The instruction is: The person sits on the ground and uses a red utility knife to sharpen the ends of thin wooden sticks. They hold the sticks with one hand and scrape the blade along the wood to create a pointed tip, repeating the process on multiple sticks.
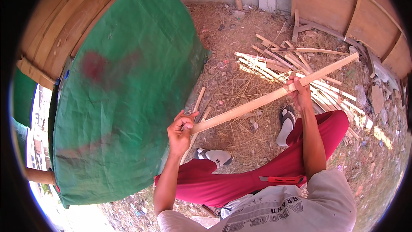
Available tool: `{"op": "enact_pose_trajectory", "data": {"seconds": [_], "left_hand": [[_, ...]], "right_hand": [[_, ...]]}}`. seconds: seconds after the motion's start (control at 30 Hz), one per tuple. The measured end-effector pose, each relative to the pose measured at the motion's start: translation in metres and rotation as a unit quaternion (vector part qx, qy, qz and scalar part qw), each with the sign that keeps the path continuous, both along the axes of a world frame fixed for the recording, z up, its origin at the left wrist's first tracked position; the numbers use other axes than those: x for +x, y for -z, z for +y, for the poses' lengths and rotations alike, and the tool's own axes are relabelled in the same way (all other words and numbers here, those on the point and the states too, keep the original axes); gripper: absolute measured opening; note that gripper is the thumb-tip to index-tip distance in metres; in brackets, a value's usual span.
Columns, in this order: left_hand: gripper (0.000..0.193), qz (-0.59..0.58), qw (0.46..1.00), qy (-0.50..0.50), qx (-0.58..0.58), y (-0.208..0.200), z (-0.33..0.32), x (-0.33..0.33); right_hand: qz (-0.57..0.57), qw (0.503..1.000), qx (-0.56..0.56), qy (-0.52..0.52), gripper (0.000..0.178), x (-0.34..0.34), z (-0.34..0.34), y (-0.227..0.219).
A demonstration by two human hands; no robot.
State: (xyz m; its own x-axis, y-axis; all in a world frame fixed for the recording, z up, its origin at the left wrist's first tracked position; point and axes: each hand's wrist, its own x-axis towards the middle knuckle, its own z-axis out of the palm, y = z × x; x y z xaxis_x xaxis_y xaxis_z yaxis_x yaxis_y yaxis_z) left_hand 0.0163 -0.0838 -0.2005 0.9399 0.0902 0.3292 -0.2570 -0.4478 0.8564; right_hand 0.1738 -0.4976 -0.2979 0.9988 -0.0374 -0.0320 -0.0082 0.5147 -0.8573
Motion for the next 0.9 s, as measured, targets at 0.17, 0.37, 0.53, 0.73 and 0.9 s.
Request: {"op": "enact_pose_trajectory", "data": {"seconds": [0.17,0.37,0.53,0.73,0.9], "left_hand": [[0.015,-0.12,0.915,-0.016,0.385,-0.035,-0.024,0.003],[0.02,-0.13,0.911,-0.056,0.388,-0.056,-0.039,0.007],[0.014,-0.22,0.918,-0.091,0.318,-0.09,-0.086,0.026],[0.004,-0.15,0.886,-0.267,0.347,-0.058,-0.027,0.074],[0.009,-0.014,0.837,-0.324,0.44,0.011,0.045,0.056]], "right_hand": [[-0.015,1.0,-0.013,-0.001,0.034,0.002,0.0,0.002],[-0.032,0.999,-0.038,0.006,0.03,-0.003,0.012,-0.001],[-0.046,0.963,-0.266,0.008,0.028,-0.007,0.039,0.034],[0.024,0.99,-0.133,0.027,0.029,0.007,0.025,0.033],[0.019,0.996,-0.065,0.06,0.031,0.011,0.022,0.023]]}}
